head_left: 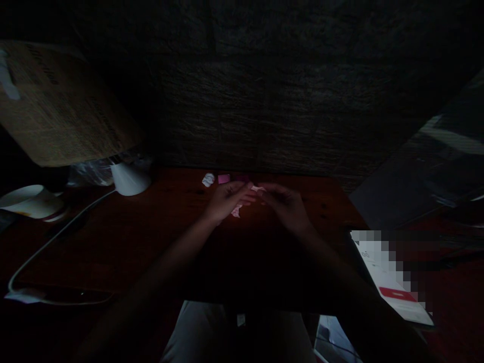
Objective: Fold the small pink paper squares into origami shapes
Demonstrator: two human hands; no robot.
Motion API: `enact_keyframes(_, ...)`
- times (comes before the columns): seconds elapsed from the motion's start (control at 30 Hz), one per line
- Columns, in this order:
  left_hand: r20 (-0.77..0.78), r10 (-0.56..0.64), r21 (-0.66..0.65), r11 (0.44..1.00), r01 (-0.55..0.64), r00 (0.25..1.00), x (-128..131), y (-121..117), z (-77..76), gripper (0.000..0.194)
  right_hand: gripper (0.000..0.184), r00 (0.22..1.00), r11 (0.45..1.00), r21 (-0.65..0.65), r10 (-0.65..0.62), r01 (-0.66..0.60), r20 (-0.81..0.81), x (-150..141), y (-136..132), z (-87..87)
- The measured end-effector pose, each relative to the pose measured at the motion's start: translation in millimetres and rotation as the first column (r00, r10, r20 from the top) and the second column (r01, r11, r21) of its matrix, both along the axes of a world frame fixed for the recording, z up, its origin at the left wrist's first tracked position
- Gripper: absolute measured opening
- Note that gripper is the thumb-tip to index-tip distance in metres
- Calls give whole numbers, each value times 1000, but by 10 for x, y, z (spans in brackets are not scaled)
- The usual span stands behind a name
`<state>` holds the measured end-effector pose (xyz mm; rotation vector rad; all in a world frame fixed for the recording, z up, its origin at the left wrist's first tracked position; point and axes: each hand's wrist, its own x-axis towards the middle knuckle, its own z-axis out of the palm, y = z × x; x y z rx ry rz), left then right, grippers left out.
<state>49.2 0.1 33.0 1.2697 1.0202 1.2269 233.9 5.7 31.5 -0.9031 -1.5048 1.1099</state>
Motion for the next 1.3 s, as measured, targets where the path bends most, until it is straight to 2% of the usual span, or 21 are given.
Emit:
enact_keyframes(0.13, 93, 17, -135, 991, -4, 996, 15, -13, 25, 41, 29, 1000, 1000, -3, 3, -3, 9, -7, 0, -18)
enact_keyframes(0.47, 144, 48, -186, 982, -20, 988, 16, -3, 30, 31, 35, 1000, 999, -38, -6, 7, 28, -29, -28, -17)
enact_keyframes(0.57, 152, 79, -175, 983, -52, 985, 6, -5, 44, 30, 43, 999, 991, -134, 22, -25, -25, -48, -40, -7)
enact_keyframes(0.67, 139, 93, -148, 986, -72, 986, -6, -21, 75, 31, 50, 989, 953, -283, 71, -106, -132, -54, -55, 13)
enact_keyframes(0.8, 141, 55, -131, 991, -36, 988, 8, -49, 98, 32, 46, 968, 902, -376, 143, -213, -206, -63, -82, 28)
enact_keyframes(0.9, 124, 44, -136, 990, -27, 991, 26, -59, 86, 35, 44, 962, 894, -375, 178, -246, -206, -72, -90, 2)
enact_keyframes(1.03, 100, 29, -114, 993, -18, 995, 20, -46, 62, 40, 41, 967, 913, -335, 184, -234, -174, -81, -78, -48)
enact_keyframes(1.3, 103, 71, -74, 995, -63, 992, 6, -24, 27, 34, 46, 968, 917, -317, 205, -243, -148, -122, -76, -60)
